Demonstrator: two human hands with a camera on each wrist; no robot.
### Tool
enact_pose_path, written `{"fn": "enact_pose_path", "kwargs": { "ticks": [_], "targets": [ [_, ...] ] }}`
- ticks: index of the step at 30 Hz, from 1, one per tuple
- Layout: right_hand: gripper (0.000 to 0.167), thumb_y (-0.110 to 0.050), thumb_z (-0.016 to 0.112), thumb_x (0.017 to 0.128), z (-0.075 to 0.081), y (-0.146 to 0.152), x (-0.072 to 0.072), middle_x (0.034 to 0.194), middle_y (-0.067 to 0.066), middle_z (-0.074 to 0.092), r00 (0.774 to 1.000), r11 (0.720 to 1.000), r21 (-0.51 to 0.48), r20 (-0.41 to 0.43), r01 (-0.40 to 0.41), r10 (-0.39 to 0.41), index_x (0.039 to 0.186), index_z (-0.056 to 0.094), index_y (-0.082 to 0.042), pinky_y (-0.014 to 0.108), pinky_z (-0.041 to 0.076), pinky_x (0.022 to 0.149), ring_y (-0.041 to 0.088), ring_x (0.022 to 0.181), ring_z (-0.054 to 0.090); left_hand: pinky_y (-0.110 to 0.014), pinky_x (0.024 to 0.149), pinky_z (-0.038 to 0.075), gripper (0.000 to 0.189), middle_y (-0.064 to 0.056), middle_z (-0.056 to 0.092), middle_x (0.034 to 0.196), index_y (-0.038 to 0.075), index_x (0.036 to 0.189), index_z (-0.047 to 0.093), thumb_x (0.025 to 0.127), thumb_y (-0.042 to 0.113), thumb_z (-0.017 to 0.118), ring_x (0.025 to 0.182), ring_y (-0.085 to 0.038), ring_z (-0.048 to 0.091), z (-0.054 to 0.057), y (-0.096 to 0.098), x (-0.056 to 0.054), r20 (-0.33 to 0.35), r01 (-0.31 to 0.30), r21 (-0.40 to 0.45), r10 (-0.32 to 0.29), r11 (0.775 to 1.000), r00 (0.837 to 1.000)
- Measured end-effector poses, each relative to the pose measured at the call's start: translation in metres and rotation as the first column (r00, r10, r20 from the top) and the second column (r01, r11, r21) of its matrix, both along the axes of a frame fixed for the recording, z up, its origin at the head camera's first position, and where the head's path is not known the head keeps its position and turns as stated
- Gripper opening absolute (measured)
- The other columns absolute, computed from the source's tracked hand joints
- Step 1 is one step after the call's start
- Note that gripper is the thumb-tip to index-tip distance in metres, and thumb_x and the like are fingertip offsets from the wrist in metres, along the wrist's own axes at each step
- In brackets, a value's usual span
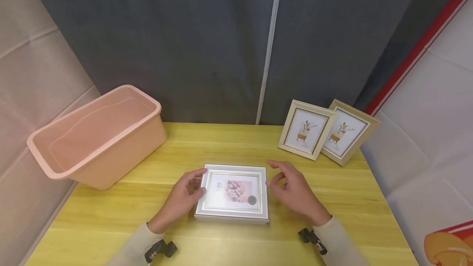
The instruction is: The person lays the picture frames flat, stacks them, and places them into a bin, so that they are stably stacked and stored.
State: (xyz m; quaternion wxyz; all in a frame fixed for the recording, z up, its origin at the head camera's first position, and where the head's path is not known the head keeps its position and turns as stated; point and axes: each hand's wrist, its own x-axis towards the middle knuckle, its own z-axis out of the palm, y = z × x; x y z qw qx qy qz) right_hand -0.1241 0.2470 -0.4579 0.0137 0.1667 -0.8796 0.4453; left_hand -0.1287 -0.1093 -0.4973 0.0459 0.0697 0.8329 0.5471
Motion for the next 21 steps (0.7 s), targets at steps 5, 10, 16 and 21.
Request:
{"fn": "enact_pose_path", "kwargs": {
  "ticks": [5, 10, 16, 21],
  "targets": [
    [0.057, -0.011, 0.077, 0.097, 0.018, 0.005, -0.013, 0.144, 0.017, 0.062, 0.998, 0.997, 0.072, -0.062, 0.014, -0.01, 0.15, 0.056, -0.01, 0.027, 0.059, 0.07, 0.014, 0.099, 0.069, -0.028, 0.088, 0.057, 0.056, -0.007, 0.06, 0.138, 0.025, 0.149, 0.061, 0.096, 0.011, 0.074, 0.118, -0.022, 0.062, 0.001, -0.002, 0.0, 0.008, 0.009, -0.014, -0.008, 1.0, 1.0],
    [0.056, -0.011, 0.077, 0.097, 0.032, 0.015, -0.028, 0.142, 0.015, 0.063, 0.989, 0.994, 0.105, -0.144, 0.037, -0.022, 0.15, 0.057, -0.012, 0.028, 0.06, 0.075, 0.011, 0.099, 0.069, -0.027, 0.086, 0.057, 0.056, -0.008, 0.059, 0.14, 0.025, 0.149, 0.06, 0.096, 0.015, 0.076, 0.119, -0.024, 0.062, 0.002, -0.003, -0.001, 0.009, 0.027, -0.012, -0.027, 1.0, 1.0],
    [0.051, -0.009, 0.076, 0.097, 0.046, 0.031, -0.042, 0.136, 0.014, 0.066, 0.969, 0.991, 0.115, -0.242, 0.068, -0.038, 0.146, 0.06, -0.011, 0.025, 0.062, 0.08, 0.009, 0.102, 0.068, -0.027, 0.087, 0.057, 0.056, -0.008, 0.059, 0.141, 0.025, 0.149, 0.059, 0.097, 0.015, 0.076, 0.121, -0.025, 0.061, 0.002, -0.003, -0.002, 0.018, 0.043, -0.011, -0.043, 0.999, 0.999],
    [0.05, -0.01, 0.075, 0.098, 0.056, 0.045, -0.051, 0.135, 0.015, 0.067, 0.961, 0.99, 0.1, -0.266, 0.1, -0.07, 0.146, 0.061, -0.008, 0.012, 0.055, 0.088, 0.013, 0.112, 0.062, -0.03, 0.088, 0.057, 0.056, -0.008, 0.059, 0.141, 0.026, 0.148, 0.059, 0.097, 0.016, 0.076, 0.121, -0.025, 0.061, 0.002, -0.005, -0.002, 0.032, 0.047, -0.018, -0.046, 0.999, 0.998]
  ]
}}
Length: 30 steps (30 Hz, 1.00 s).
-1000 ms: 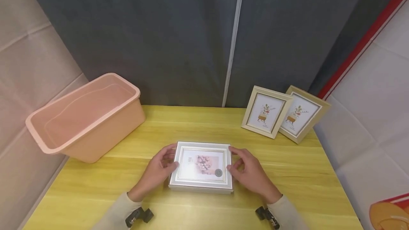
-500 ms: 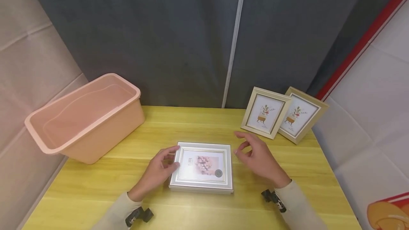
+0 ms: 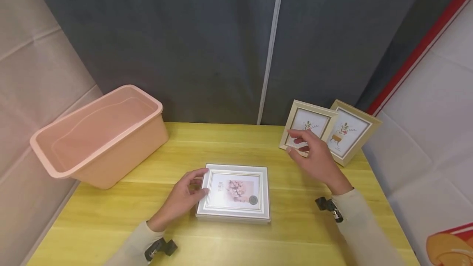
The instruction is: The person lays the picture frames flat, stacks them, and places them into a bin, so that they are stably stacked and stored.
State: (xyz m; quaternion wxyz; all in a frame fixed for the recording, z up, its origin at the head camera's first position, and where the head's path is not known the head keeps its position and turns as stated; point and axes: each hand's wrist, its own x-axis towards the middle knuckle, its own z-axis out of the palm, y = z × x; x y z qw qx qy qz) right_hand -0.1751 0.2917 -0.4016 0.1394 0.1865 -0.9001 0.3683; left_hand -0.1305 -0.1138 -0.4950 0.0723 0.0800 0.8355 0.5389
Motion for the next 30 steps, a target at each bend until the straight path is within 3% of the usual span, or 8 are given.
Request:
{"fn": "enact_pose_path", "kwargs": {
  "ticks": [4, 11, 14, 16, 19, 22, 25, 30],
  "targets": [
    [0.048, -0.01, 0.076, 0.097, 0.008, 0.014, -0.01, 0.135, 0.014, 0.068, 0.998, 0.998, -0.008, -0.024, 0.059, -0.059, 0.144, 0.063, -0.009, 0.003, 0.046, 0.089, 0.008, 0.116, 0.058, -0.031, 0.088, 0.056, 0.055, -0.007, 0.059, 0.141, 0.027, 0.148, 0.059, 0.097, 0.016, 0.076, 0.122, -0.025, 0.061, 0.0, -0.002, 0.001, 0.0, 0.003, -0.007, -0.003, 1.0, 1.0],
    [0.046, -0.007, 0.078, 0.092, 0.027, 0.042, -0.026, 0.126, 0.015, 0.07, 0.976, 0.987, 0.076, -0.177, 0.141, -0.125, 0.137, 0.068, -0.007, -0.001, 0.038, 0.088, -0.011, 0.111, 0.051, -0.029, 0.088, 0.057, 0.055, -0.007, 0.059, 0.141, 0.026, 0.149, 0.059, 0.097, 0.016, 0.076, 0.122, -0.024, 0.061, 0.0, -0.003, -0.001, -0.006, 0.018, -0.001, -0.018, 1.0, 1.0],
    [0.041, -0.012, 0.078, 0.094, 0.035, 0.051, -0.031, 0.126, 0.014, 0.071, 0.973, 0.981, 0.103, -0.176, 0.166, -0.146, 0.134, 0.07, -0.007, 0.0, 0.037, 0.089, -0.001, 0.112, 0.056, -0.028, 0.088, 0.057, 0.055, -0.007, 0.059, 0.14, 0.026, 0.149, 0.059, 0.097, 0.016, 0.076, 0.121, -0.024, 0.061, 0.0, -0.004, -0.001, 0.0, 0.019, -0.001, -0.019, 1.0, 1.0],
    [0.04, -0.017, 0.076, 0.096, 0.038, 0.057, -0.036, 0.129, 0.016, 0.071, 0.976, 0.976, 0.131, -0.155, 0.174, -0.153, 0.135, 0.07, -0.008, 0.011, 0.042, 0.093, 0.014, 0.117, 0.061, -0.028, 0.087, 0.057, 0.055, -0.006, 0.06, 0.139, 0.026, 0.148, 0.059, 0.097, 0.016, 0.076, 0.121, -0.023, 0.062, 0.0, -0.005, -0.001, 0.004, 0.015, -0.002, -0.015, 1.0, 1.0],
    [0.039, -0.022, 0.075, 0.098, 0.039, 0.064, -0.045, 0.134, 0.02, 0.068, 0.98, 0.973, 0.144, -0.109, 0.181, -0.166, 0.134, 0.07, -0.008, 0.041, 0.047, 0.101, 0.039, 0.126, 0.059, -0.029, 0.087, 0.056, 0.055, -0.007, 0.06, 0.139, 0.027, 0.148, 0.06, 0.097, 0.017, 0.077, 0.121, -0.024, 0.062, 0.0, -0.006, -0.002, 0.007, 0.013, 0.004, -0.013, 1.0, 1.0],
    [0.041, -0.027, 0.075, 0.098, 0.036, 0.072, -0.057, 0.138, 0.024, 0.063, 0.981, 0.973, 0.136, -0.062, 0.189, -0.182, 0.133, 0.07, -0.007, 0.069, 0.041, 0.104, 0.049, 0.133, 0.053, -0.028, 0.086, 0.057, 0.055, -0.007, 0.059, 0.139, 0.027, 0.149, 0.059, 0.097, 0.017, 0.076, 0.12, -0.024, 0.061, 0.0, -0.007, -0.003, -0.002, 0.014, 0.003, -0.014, 1.0, 1.0],
    [0.043, -0.03, 0.075, 0.098, 0.029, 0.081, -0.069, 0.146, 0.024, 0.058, 0.98, 0.972, 0.127, -0.023, 0.199, -0.198, 0.134, 0.07, -0.007, 0.076, 0.032, 0.113, 0.051, 0.142, 0.045, -0.028, 0.085, 0.057, 0.055, -0.006, 0.059, 0.139, 0.027, 0.149, 0.058, 0.098, 0.017, 0.076, 0.119, -0.024, 0.061, 0.001, -0.008, -0.003, -0.006, 0.016, 0.0, -0.016, 1.0, 1.0],
    [0.044, -0.03, 0.076, 0.096, 0.013, 0.093, -0.083, 0.156, 0.024, 0.051, 0.98, 0.976, 0.093, 0.005, 0.196, -0.197, 0.133, 0.071, -0.007, 0.077, 0.026, 0.117, 0.051, 0.151, 0.035, -0.029, 0.086, 0.055, 0.055, -0.005, 0.06, 0.137, 0.027, 0.149, 0.059, 0.098, 0.016, 0.076, 0.119, -0.023, 0.061, 0.0, -0.007, -0.004, -0.003, 0.022, 0.0, -0.022, 1.0, 1.0]
  ]
}}
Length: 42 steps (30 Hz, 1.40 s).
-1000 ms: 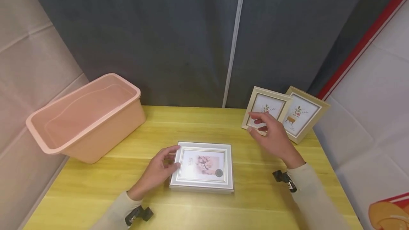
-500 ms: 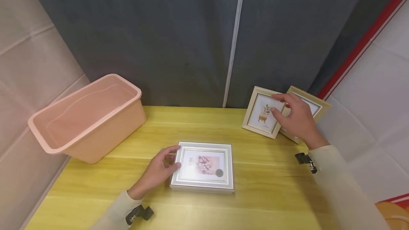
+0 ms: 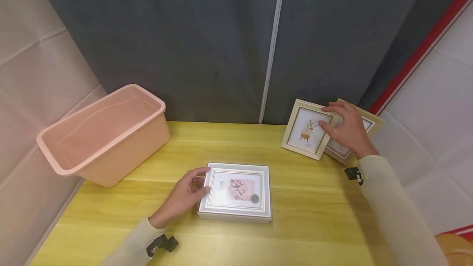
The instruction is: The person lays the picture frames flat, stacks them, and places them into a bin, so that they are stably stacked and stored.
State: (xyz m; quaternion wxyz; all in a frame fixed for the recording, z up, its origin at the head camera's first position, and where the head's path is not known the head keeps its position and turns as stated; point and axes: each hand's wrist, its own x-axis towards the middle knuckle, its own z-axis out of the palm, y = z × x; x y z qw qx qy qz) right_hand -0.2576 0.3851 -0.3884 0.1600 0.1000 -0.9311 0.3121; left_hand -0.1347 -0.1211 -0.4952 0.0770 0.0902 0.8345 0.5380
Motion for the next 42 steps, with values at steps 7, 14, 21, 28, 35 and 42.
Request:
{"fn": "enact_pose_path", "kwargs": {
  "ticks": [7, 14, 21, 28, 35, 42],
  "targets": [
    [0.043, -0.027, 0.077, 0.096, -0.013, 0.005, -0.009, 0.158, 0.028, 0.046, 1.0, 1.0, 0.016, 0.016, -0.021, 0.02, 0.133, 0.071, -0.006, 0.063, 0.04, 0.095, 0.053, 0.139, 0.044, -0.03, 0.089, 0.056, 0.055, -0.004, 0.06, 0.137, 0.027, 0.149, 0.059, 0.097, 0.017, 0.076, 0.119, -0.023, 0.061, 0.0, -0.001, 0.001, -0.004, 0.006, -0.007, -0.006, 1.0, 1.0],
    [0.043, -0.027, 0.078, 0.098, -0.02, 0.009, -0.01, 0.152, 0.027, 0.05, 0.995, 0.999, -0.011, 0.09, -0.042, 0.043, 0.137, 0.07, -0.012, 0.069, 0.041, 0.1, 0.051, 0.138, 0.043, -0.029, 0.088, 0.056, 0.055, -0.005, 0.059, 0.139, 0.028, 0.149, 0.059, 0.097, 0.018, 0.076, 0.12, -0.023, 0.061, -0.002, -0.003, 0.0, 0.005, 0.012, 0.0, -0.012, 1.0, 1.0],
    [0.037, -0.027, 0.08, 0.096, -0.022, 0.006, -0.007, 0.133, 0.016, 0.07, 0.995, 0.999, 0.009, 0.088, -0.046, 0.045, 0.132, 0.075, -0.02, 0.039, 0.043, 0.101, 0.018, 0.12, 0.057, -0.03, 0.089, 0.055, 0.054, -0.004, 0.059, 0.14, 0.029, 0.148, 0.058, 0.098, 0.019, 0.076, 0.119, -0.022, 0.061, -0.002, -0.005, 0.002, 0.003, 0.004, -0.012, -0.003, 1.0, 1.0],
    [0.04, -0.025, 0.081, 0.095, -0.019, 0.003, 0.001, 0.132, 0.013, 0.072, 0.996, 1.0, 0.02, 0.086, -0.007, 0.005, 0.135, 0.075, -0.027, 0.019, 0.04, 0.088, -0.015, 0.105, 0.048, -0.031, 0.09, 0.055, 0.055, -0.005, 0.059, 0.14, 0.028, 0.148, 0.059, 0.097, 0.018, 0.077, 0.12, -0.023, 0.061, -0.001, -0.006, -0.001, -0.001, 0.016, 0.0, -0.016, 1.0, 1.0],
    [0.044, -0.022, 0.082, 0.094, -0.024, -0.001, 0.014, 0.133, 0.013, 0.073, 0.998, 0.998, -0.034, 0.024, 0.05, -0.049, 0.137, 0.073, -0.028, 0.016, 0.039, 0.084, -0.01, 0.101, 0.052, -0.032, 0.091, 0.056, 0.055, -0.005, 0.059, 0.138, 0.029, 0.148, 0.059, 0.097, 0.02, 0.077, 0.119, -0.023, 0.06, -0.003, -0.006, -0.001, 0.018, 0.031, 0.003, -0.031, 1.0, 0.999],
    [0.041, -0.012, 0.083, 0.09, -0.019, -0.016, 0.026, 0.118, -0.018, 0.073, 0.994, 0.992, -0.122, -0.092, 0.045, -0.057, 0.129, 0.078, -0.021, 0.005, 0.038, 0.08, -0.016, 0.092, 0.054, -0.037, 0.096, 0.055, 0.052, -0.002, 0.061, 0.139, 0.028, 0.147, 0.06, 0.098, 0.022, 0.076, 0.121, -0.022, 0.062, 0.0, -0.008, -0.002, -0.016, 0.009, -0.018, -0.009, 1.0, 1.0]
  ]
}}
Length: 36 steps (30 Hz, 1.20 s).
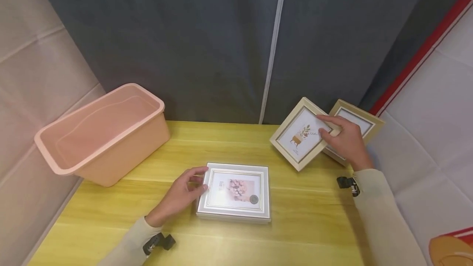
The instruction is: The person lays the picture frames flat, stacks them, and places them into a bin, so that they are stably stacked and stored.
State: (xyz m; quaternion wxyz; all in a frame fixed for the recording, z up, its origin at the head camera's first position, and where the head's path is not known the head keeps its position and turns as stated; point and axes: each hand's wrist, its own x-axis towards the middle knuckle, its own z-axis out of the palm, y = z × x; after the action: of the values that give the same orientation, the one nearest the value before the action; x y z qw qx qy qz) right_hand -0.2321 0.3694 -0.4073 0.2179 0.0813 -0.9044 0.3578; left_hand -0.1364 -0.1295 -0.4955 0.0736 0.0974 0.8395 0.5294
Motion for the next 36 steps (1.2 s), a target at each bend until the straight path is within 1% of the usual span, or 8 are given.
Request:
{"fn": "enact_pose_path", "kwargs": {
  "ticks": [3, 6, 10, 16, 21, 26, 30, 36],
  "targets": [
    [0.04, -0.008, 0.083, 0.088, 0.001, -0.005, 0.007, 0.109, -0.037, 0.066, 0.999, 0.999, -0.033, -0.05, -0.024, 0.022, 0.127, 0.079, -0.017, 0.007, 0.039, 0.075, -0.01, 0.083, 0.055, -0.037, 0.097, 0.056, 0.051, -0.002, 0.062, 0.139, 0.025, 0.146, 0.061, 0.098, 0.02, 0.076, 0.121, -0.022, 0.062, 0.005, -0.001, 0.0, -0.002, -0.014, 0.013, 0.014, 1.0, 1.0],
    [0.04, 0.0, 0.083, 0.086, 0.001, -0.01, 0.012, 0.106, -0.041, 0.065, 0.995, 0.996, -0.069, -0.094, -0.051, 0.045, 0.124, 0.079, -0.01, 0.006, 0.041, 0.07, -0.008, 0.078, 0.057, -0.035, 0.097, 0.057, 0.05, -0.003, 0.062, 0.139, 0.022, 0.145, 0.061, 0.098, 0.017, 0.076, 0.122, -0.023, 0.062, 0.009, -0.002, -0.001, 0.006, -0.024, 0.034, 0.024, 0.999, 1.0],
    [0.039, 0.003, 0.082, 0.086, 0.006, -0.02, 0.02, 0.11, -0.036, 0.069, 0.994, 0.989, -0.132, -0.089, -0.071, 0.059, 0.124, 0.079, -0.007, 0.005, 0.046, 0.064, -0.01, 0.078, 0.062, -0.034, 0.097, 0.058, 0.048, -0.002, 0.062, 0.14, 0.022, 0.144, 0.062, 0.098, 0.016, 0.076, 0.124, -0.024, 0.061, 0.015, -0.001, -0.002, 0.008, -0.04, 0.055, 0.04, 0.998, 0.999],
    [0.039, 0.006, 0.08, 0.087, 0.017, -0.04, 0.037, 0.116, -0.019, 0.077, 0.985, 0.974, -0.175, -0.12, -0.143, 0.123, 0.124, 0.079, -0.007, 0.006, 0.048, 0.065, -0.009, 0.08, 0.065, -0.034, 0.098, 0.056, 0.046, 0.0, 0.061, 0.145, 0.02, 0.145, 0.061, 0.1, 0.021, 0.074, 0.127, -0.025, 0.06, 0.023, 0.005, -0.005, -0.013, -0.015, 0.077, 0.016, 0.997, 1.0],
    [0.041, 0.016, 0.077, 0.084, 0.022, -0.055, 0.046, 0.116, -0.02, 0.075, 0.954, 0.944, -0.186, -0.179, -0.272, 0.239, 0.123, 0.076, 0.004, 0.008, 0.051, 0.065, -0.006, 0.078, 0.069, -0.033, 0.099, 0.056, 0.049, -0.005, 0.059, 0.149, 0.02, 0.148, 0.057, 0.102, 0.025, 0.073, 0.129, -0.027, 0.059, 0.033, 0.013, -0.009, -0.04, 0.026, 0.112, -0.022, 0.993, 0.999],
    [0.041, 0.021, 0.074, 0.083, 0.022, -0.07, 0.053, 0.115, -0.016, 0.076, 0.924, 0.908, -0.201, -0.193, -0.368, 0.331, 0.121, 0.075, 0.006, 0.011, 0.054, 0.064, -0.002, 0.079, 0.072, -0.036, 0.1, 0.055, 0.058, -0.012, 0.058, 0.149, 0.017, 0.153, 0.049, 0.101, 0.027, 0.072, 0.13, -0.025, 0.058, 0.046, 0.024, -0.012, -0.052, 0.09, 0.169, -0.083, 0.982, 0.995],
    [0.039, 0.022, 0.07, 0.086, 0.021, -0.084, 0.06, 0.117, -0.011, 0.076, 0.899, 0.865, -0.25, -0.167, -0.435, 0.404, 0.123, 0.074, 0.008, 0.015, 0.058, 0.063, 0.003, 0.082, 0.075, -0.033, 0.099, 0.055, 0.062, -0.013, 0.056, 0.15, 0.016, 0.156, 0.045, 0.101, 0.024, 0.072, 0.132, -0.027, 0.056, 0.053, 0.035, -0.017, -0.112, 0.203, 0.212, -0.182, 0.956, 0.977],
    [0.037, 0.019, 0.069, 0.089, 0.016, -0.105, 0.066, 0.115, -0.008, 0.076, 0.875, 0.822, -0.302, -0.124, -0.483, 0.468, 0.122, 0.075, 0.006, 0.02, 0.06, 0.062, 0.007, 0.081, 0.075, -0.042, 0.113, 0.05, 0.062, -0.013, 0.048, 0.16, 0.013, 0.159, 0.042, 0.103, 0.026, 0.066, 0.146, -0.037, 0.047, 0.056, 0.049, -0.024, -0.207, 0.39, 0.273, -0.342, 0.879, 0.917]
  ]
}}
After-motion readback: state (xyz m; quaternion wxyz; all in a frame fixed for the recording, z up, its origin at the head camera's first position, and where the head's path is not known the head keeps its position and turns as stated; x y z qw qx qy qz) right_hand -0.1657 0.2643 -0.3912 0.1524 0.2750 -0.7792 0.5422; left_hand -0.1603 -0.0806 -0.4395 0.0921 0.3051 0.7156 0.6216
